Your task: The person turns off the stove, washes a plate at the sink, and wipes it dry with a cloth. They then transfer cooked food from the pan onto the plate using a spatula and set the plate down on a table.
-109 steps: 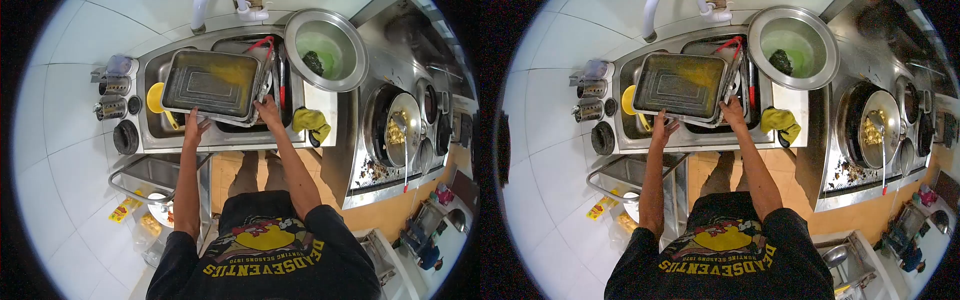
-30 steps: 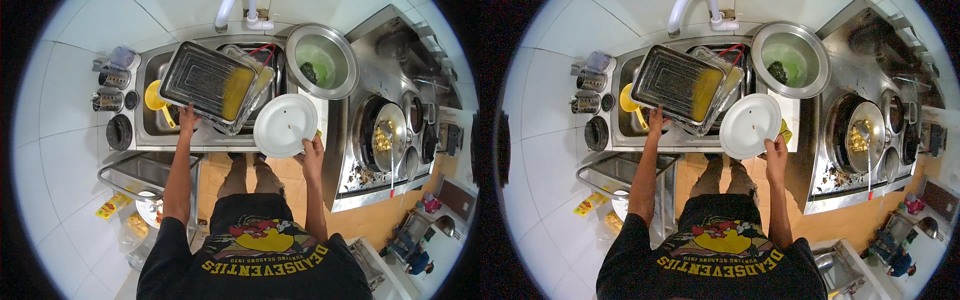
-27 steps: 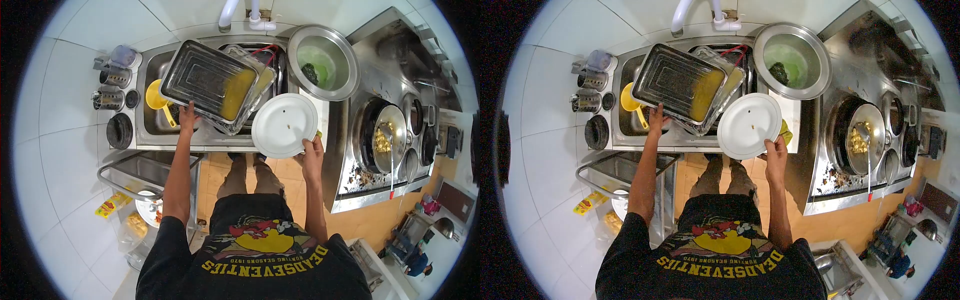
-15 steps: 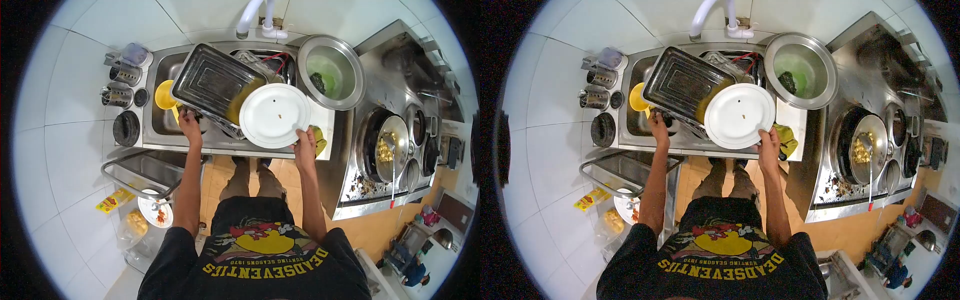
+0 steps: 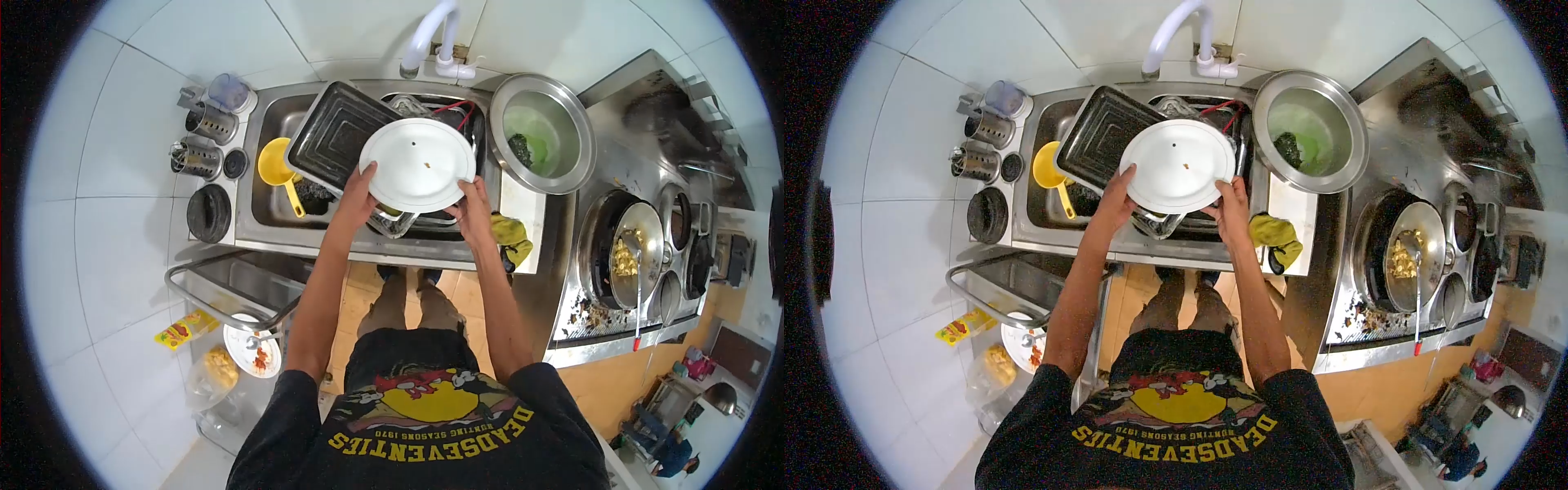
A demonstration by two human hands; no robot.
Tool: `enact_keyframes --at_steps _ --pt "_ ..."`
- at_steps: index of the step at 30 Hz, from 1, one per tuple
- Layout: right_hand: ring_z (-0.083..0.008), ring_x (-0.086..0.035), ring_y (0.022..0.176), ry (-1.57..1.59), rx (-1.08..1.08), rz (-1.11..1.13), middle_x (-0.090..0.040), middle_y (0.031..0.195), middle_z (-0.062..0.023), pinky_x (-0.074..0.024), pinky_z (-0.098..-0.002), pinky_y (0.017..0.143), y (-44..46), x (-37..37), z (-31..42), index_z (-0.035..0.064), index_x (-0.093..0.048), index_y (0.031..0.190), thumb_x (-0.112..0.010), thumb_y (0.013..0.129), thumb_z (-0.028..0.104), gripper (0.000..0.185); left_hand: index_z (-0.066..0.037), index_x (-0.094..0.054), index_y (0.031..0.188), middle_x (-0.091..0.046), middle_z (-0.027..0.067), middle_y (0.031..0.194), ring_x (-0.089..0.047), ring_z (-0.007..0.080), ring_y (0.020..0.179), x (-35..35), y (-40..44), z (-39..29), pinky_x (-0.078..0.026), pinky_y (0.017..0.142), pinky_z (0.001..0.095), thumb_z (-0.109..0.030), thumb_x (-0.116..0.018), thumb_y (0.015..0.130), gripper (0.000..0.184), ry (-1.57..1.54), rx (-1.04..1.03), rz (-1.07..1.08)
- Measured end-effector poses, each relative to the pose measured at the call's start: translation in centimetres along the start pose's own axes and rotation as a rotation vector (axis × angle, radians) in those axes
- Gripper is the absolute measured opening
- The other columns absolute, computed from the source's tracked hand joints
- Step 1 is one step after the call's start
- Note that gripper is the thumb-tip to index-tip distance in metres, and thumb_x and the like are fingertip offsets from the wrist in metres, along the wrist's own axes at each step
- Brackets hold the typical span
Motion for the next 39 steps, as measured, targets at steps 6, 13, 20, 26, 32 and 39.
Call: enact_keyframes --at_steps 6,13,20,26,32,39 --pt "-0.0222 -0.06 0.076 -1.078 0.744 -0.143 -0.061 0.098 -0.0104 -0.0518 -0.0354 0.078 8.4 2.4 1.9 0.0009 -0.052 0.11 -0.057 0.088 0.02 0.03 -0.01 -0.039 0.133 -0.052 0.0076 0.124 -0.054 0.0176 0.11 0.4 0.4 -0.5 -0.048 0.089 0.0328 -0.025 -0.054 0.092 0.046 -0.065 -0.137 -0.042" --pt "-0.0376 -0.048 0.116 -1.454 1.031 -0.129 -0.049 0.126 -0.0231 -0.0407 -0.0435 0.097 17.4 -4.4 12.4 -0.0015 -0.049 0.122 -0.053 0.077 0.004 0.046 -0.007 -0.036 0.135 -0.051 0.0076 0.125 -0.053 0.0172 0.109 -0.4 -1.8 -1.1 -0.047 0.089 0.0316 -0.028 -0.055 0.092 0.051 0.054 -0.133 -0.093" --pt "-0.0358 -0.054 0.107 -1.555 0.799 -0.051 -0.056 0.118 -0.0207 -0.0425 -0.0434 0.094 16.3 -4.6 13.6 0.0034 -0.053 0.119 -0.055 0.078 0.006 0.041 -0.007 -0.034 0.136 -0.051 0.0082 0.124 -0.053 0.0175 0.11 -1.3 -2.8 -1.3 -0.047 0.09 0.0317 -0.031 -0.054 0.092 0.054 0.054 -0.144 -0.092" --pt "-0.0359 -0.052 0.11 -1.47 0.831 -0.041 -0.058 0.116 -0.0202 -0.0412 -0.0414 0.095 15.4 -3.7 12.6 0.0026 -0.054 0.118 -0.055 0.081 0.011 0.038 -0.007 -0.031 0.138 -0.048 0.0089 0.127 -0.052 0.0184 0.112 -1.8 -2.1 -1.0 -0.045 0.093 0.0318 -0.033 -0.054 0.092 0.057 0.031 -0.175 -0.077" --pt "-0.04 -0.046 0.116 -1.471 1.135 -0.037 -0.051 0.125 -0.0207 -0.0373 -0.044 0.099 12.4 -4.7 9.3 0.0001 -0.052 0.121 -0.055 0.083 0.012 0.04 -0.005 -0.031 0.138 -0.047 0.0109 0.129 -0.05 0.0195 0.115 -2.4 -1.6 -1.2 -0.045 0.094 0.034 -0.032 -0.054 0.093 0.057 0.022 -0.188 -0.106" --pt "-0.0376 -0.025 0.134 -1.821 0.906 0.091 -0.035 0.142 -0.0159 -0.0193 -0.0544 0.108 9.4 -5.9 0.5 0.0046 -0.045 0.131 -0.046 0.091 0.031 0.047 -0.005 -0.03 0.137 -0.048 0.0111 0.128 -0.052 0.021 0.114 -1.6 -0.3 0.0 -0.046 0.093 0.0351 -0.032 -0.05 0.095 0.054 -0.042 -0.216 -0.056"
Point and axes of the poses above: each hand's wrist, its own y-axis towards the middle knuckle, its own x-axis out of the back of the hand, z = x × y, the point moved 1 cm from there along y, towards the middle knuckle
